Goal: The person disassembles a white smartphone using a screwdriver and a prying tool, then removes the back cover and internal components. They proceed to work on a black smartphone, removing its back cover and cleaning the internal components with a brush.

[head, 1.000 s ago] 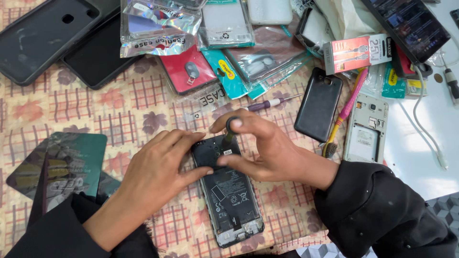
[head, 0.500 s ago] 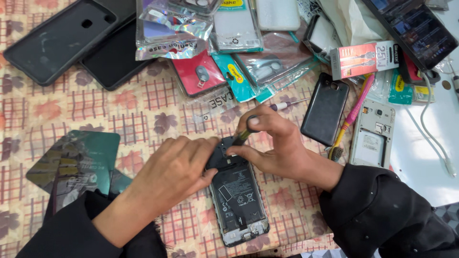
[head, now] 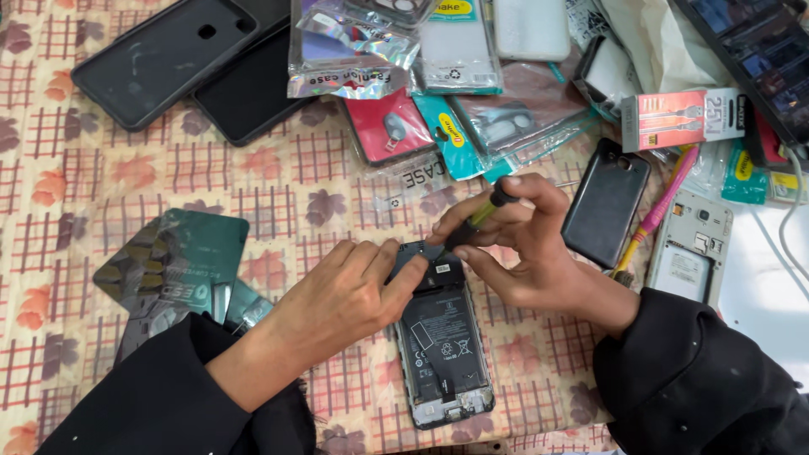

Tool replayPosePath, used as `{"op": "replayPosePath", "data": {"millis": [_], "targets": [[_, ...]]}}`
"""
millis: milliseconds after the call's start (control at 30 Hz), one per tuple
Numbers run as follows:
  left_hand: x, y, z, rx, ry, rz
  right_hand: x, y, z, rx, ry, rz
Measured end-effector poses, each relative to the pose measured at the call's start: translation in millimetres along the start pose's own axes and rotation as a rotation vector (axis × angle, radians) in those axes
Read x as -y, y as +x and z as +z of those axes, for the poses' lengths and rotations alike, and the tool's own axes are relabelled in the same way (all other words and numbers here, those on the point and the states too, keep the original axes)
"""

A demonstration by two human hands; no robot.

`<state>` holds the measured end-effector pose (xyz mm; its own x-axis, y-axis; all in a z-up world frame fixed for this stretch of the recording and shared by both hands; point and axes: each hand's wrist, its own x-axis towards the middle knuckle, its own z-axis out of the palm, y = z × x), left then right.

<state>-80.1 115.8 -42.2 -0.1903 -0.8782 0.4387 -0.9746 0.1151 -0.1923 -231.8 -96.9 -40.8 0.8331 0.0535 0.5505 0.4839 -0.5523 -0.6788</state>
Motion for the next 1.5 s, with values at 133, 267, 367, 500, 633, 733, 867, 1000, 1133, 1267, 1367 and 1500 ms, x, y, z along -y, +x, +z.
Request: {"op": "replayPosePath", "data": {"millis": [133, 267, 367, 500, 633, 733, 867, 1000, 1133, 1267, 1367, 1500], "targets": [[0.7, 2.0, 0.1, -0.013, -0.105, -0.053, 5.2, -0.3, -0.7, -0.059, -0.003, -0.070], [1.8, 1.4, -1.4, 0.016, -0.168, -0.086, 15.3, -5.3, -11.8, -0.237, -0.083, -0.051], [0.6, 1.7, -3.3, -0.015, 0.073, -0.035, 20.3, -8.6, -22.9, -0.273, -0.148, -0.025], [4.5, 2.5, 0.2, -0.047, 0.090, -0.066, 14.8, -5.0, -27.7, -0.092, -0.151, 0.128], [12.9, 0.1, 4.3, 0.009, -0.127, -0.169, 12.0, 4.8, -23.3, 0.076, -0.316, 0.180], [14.5, -2.2, 5.7, -0.034, -0.233, -0.233, 15.3, 11.7, -19.2, 0.118, -0.315, 0.046], [12.4, -1.2, 6.1, -0.048, -0.310, -0.243, 14.1, 15.0, -12.3, 0.113, -0.445, -0.138], [4.5, -2.1, 6.6, -0.080, -0.363, -0.259, 6.3, 7.0, -12.7, 0.095, -0.471, -0.179], [3.3, -3.8, 7.2, -0.080, -0.355, -0.254, 2.4, 1.5, -12.9, 0.119, -0.501, -0.226], [1.3, -2.5, 4.0, -0.114, -0.346, -0.232, 7.9, 5.7, -12.2, 0.128, -0.557, -0.288], [-4.6, 0.7, 3.0, -0.211, -0.360, -0.204, 14.2, 9.4, -12.8, 0.152, -0.583, -0.342], [-13.1, -2.3, -3.2, -0.264, -0.415, -0.214, 18.7, 8.6, -9.2, 0.146, -0.582, -0.353]]}}
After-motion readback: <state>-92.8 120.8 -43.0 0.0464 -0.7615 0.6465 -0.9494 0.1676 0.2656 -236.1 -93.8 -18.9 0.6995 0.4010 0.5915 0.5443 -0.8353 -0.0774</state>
